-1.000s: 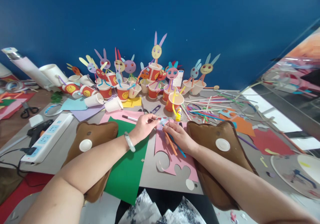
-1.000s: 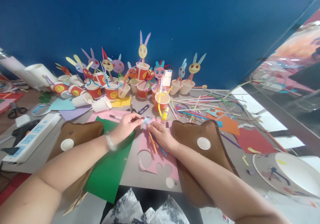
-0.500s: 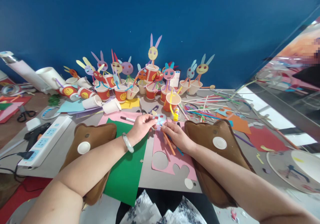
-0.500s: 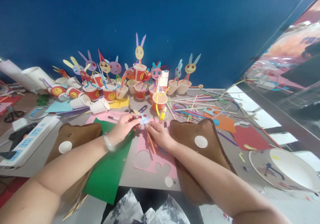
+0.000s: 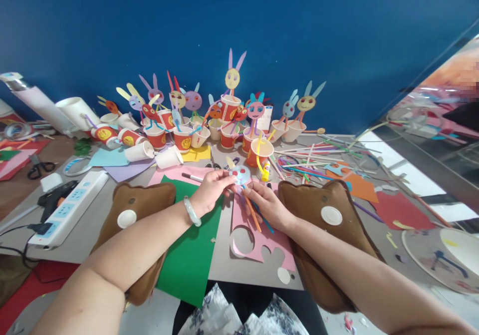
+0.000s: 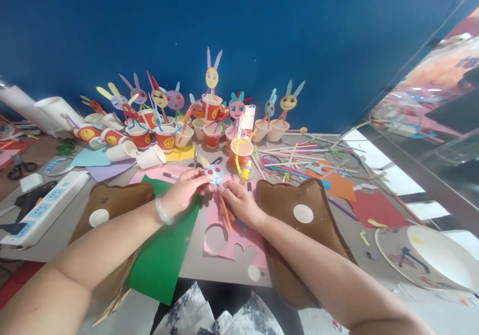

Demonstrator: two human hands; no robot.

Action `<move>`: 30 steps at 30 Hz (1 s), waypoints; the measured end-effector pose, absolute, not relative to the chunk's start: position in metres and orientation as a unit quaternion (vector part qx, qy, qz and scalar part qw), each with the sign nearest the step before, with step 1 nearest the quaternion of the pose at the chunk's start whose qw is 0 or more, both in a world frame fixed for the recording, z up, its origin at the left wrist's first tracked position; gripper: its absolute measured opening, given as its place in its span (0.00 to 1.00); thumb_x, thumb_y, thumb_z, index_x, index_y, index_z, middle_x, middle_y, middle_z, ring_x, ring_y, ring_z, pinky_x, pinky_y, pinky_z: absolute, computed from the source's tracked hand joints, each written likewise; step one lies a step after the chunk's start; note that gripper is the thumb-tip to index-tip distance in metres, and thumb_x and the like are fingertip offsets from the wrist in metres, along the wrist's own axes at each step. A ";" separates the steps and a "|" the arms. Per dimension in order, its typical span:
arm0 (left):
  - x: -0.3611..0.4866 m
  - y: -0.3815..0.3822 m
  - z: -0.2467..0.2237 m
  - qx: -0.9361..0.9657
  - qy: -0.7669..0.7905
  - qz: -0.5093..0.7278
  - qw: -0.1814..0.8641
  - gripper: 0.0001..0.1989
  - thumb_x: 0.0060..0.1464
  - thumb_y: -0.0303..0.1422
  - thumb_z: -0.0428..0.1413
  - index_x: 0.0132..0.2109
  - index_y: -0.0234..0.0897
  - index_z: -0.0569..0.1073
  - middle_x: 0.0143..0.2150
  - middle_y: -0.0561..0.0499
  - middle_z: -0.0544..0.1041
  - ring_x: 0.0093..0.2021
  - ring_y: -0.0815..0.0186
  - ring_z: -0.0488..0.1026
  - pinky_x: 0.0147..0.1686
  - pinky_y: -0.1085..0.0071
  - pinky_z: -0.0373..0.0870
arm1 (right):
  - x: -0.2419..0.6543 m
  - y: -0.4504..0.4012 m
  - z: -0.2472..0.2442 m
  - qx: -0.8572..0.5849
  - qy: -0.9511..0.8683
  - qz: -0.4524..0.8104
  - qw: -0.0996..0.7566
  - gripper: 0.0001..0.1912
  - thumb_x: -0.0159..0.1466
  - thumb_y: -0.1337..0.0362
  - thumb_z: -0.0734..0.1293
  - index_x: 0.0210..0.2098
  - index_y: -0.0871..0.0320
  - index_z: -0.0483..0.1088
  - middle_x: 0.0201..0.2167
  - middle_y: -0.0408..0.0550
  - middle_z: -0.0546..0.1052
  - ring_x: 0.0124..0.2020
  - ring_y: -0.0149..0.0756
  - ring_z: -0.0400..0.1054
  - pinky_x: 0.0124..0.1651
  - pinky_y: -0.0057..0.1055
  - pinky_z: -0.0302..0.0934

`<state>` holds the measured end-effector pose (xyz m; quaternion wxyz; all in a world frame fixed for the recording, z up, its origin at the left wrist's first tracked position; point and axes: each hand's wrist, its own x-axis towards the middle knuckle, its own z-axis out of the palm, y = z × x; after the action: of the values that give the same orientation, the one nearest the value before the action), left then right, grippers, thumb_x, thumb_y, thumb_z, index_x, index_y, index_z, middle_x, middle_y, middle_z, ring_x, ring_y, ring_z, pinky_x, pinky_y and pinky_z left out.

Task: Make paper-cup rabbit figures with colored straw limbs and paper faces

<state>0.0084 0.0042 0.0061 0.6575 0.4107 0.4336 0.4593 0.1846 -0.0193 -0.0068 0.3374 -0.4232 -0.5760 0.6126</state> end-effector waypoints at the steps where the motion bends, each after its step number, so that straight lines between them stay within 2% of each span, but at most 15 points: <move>1: 0.008 0.005 0.006 0.411 0.435 0.462 0.655 0.12 0.46 0.36 0.64 0.33 0.32 0.72 0.25 0.53 0.74 0.25 0.72 0.71 0.23 0.77 0.61 | 0.184 -0.020 -0.006 -0.415 -0.575 0.617 0.340 0.18 0.66 0.47 0.63 0.34 0.56 0.60 0.17 0.38 0.73 0.10 0.23 0.57 0.13 0.20 0.49; 5: 0.005 0.005 0.007 0.414 0.426 0.469 0.653 0.14 0.46 0.35 0.65 0.37 0.33 0.73 0.29 0.53 0.76 0.28 0.71 0.73 0.26 0.76 0.64 | 0.184 -0.023 -0.004 -0.382 -0.572 0.639 0.345 0.16 0.67 0.49 0.63 0.37 0.55 0.61 0.16 0.37 0.72 0.11 0.25 0.59 0.15 0.21 0.54; 10: 0.007 0.000 0.010 0.476 0.376 0.419 0.676 0.14 0.44 0.33 0.66 0.39 0.32 0.77 0.37 0.49 0.80 0.38 0.66 0.76 0.42 0.69 0.70 | 0.186 -0.022 -0.012 -0.361 -0.593 0.627 0.353 0.15 0.68 0.50 0.63 0.39 0.56 0.62 0.19 0.37 0.72 0.14 0.28 0.64 0.17 0.24 0.60; 14: 0.008 0.000 0.008 0.505 0.363 0.426 0.657 0.14 0.46 0.32 0.65 0.42 0.33 0.78 0.39 0.48 0.81 0.42 0.63 0.76 0.47 0.66 0.69 | 0.185 -0.022 -0.015 -0.358 -0.604 0.616 0.357 0.16 0.68 0.49 0.62 0.38 0.55 0.60 0.20 0.39 0.74 0.14 0.28 0.65 0.16 0.24 0.59; 18: 0.010 0.000 0.006 0.508 0.363 0.440 0.645 0.14 0.43 0.30 0.66 0.40 0.32 0.78 0.39 0.48 0.81 0.42 0.63 0.76 0.48 0.66 0.69 | 0.183 -0.023 -0.014 -0.354 -0.612 0.612 0.353 0.16 0.70 0.49 0.60 0.36 0.54 0.58 0.22 0.41 0.76 0.13 0.28 0.65 0.15 0.23 0.57; 24: 0.012 -0.003 0.009 0.480 0.363 0.433 0.671 0.11 0.43 0.29 0.64 0.37 0.32 0.76 0.34 0.51 0.79 0.36 0.67 0.73 0.44 0.69 0.68 | 0.184 -0.024 -0.014 -0.327 -0.613 0.633 0.341 0.15 0.70 0.48 0.59 0.37 0.54 0.58 0.22 0.39 0.76 0.15 0.31 0.69 0.17 0.26 0.60; 27: 0.013 -0.004 0.009 0.481 0.355 0.432 0.675 0.10 0.45 0.29 0.63 0.37 0.32 0.75 0.33 0.51 0.78 0.35 0.68 0.73 0.42 0.70 0.68 | 0.186 -0.022 -0.014 -0.355 -0.627 0.598 0.351 0.17 0.68 0.47 0.62 0.34 0.55 0.61 0.21 0.40 0.74 0.18 0.30 0.69 0.19 0.25 0.60; 30: 0.013 -0.005 0.010 0.508 0.352 0.444 0.649 0.09 0.47 0.28 0.61 0.38 0.32 0.75 0.35 0.50 0.78 0.37 0.68 0.73 0.44 0.69 0.68 | 0.188 -0.019 -0.016 -0.390 -0.633 0.550 0.379 0.18 0.64 0.48 0.68 0.32 0.56 0.63 0.19 0.38 0.71 0.16 0.27 0.65 0.19 0.24 0.58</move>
<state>0.0126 -0.0045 0.0099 0.6487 0.5077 0.3525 0.4441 0.1878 -0.0194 -0.0161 0.3794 -0.3901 -0.6335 0.5501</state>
